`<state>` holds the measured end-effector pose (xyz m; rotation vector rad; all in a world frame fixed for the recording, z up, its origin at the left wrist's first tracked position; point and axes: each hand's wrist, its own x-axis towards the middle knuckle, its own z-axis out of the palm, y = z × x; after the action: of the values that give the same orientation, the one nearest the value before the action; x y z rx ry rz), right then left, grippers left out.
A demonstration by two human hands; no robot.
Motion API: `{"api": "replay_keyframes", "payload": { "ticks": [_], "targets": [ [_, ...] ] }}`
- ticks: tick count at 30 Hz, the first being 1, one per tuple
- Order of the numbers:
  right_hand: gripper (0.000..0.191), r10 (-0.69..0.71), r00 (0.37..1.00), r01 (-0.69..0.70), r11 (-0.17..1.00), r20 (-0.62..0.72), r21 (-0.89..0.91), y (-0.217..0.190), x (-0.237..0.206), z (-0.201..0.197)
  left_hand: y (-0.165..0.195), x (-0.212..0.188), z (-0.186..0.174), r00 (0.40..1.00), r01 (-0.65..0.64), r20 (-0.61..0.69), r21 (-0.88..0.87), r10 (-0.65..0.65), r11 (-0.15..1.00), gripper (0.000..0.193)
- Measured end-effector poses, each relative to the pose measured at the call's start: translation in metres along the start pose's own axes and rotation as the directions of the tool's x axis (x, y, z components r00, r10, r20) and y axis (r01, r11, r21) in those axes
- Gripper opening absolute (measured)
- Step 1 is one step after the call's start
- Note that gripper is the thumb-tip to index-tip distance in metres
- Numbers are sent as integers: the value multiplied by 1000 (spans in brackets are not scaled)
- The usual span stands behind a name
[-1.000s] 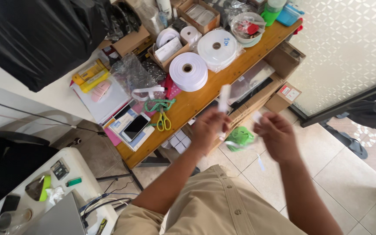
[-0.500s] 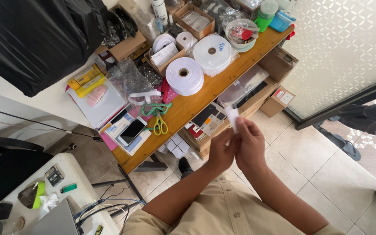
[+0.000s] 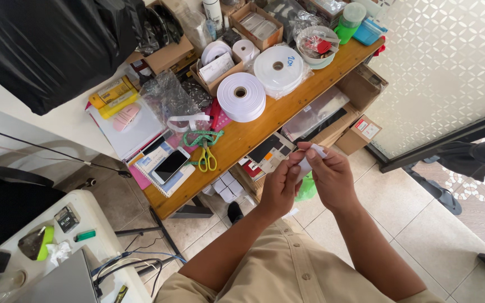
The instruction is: The person pulls white ribbon strips from rolls on a shelf, cuts lengths with scissors, gathers strips into a bunch, and ties them together by hand. They then carry the finished bundle and hang it on a hook beneath a shelf.
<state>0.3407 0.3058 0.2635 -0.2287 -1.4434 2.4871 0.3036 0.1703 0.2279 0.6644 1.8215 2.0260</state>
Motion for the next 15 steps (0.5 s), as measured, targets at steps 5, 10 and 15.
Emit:
{"api": "replay_keyframes", "payload": {
  "ticks": [5,10,15],
  "targets": [
    [20,-25,991,21,999,-132,-32,7,7,-2,-3,-3,-1,964,-263,51,101,260,959,21],
    [26,-3,989,-2,999,-147,-34,14,5,-5,-14,-2,2,999,-50,15,40,49,998,29],
    [30,21,973,-36,998,-229,-58,32,28,-33,-31,8,1,992,22,122,55,-28,998,29]
  ]
}}
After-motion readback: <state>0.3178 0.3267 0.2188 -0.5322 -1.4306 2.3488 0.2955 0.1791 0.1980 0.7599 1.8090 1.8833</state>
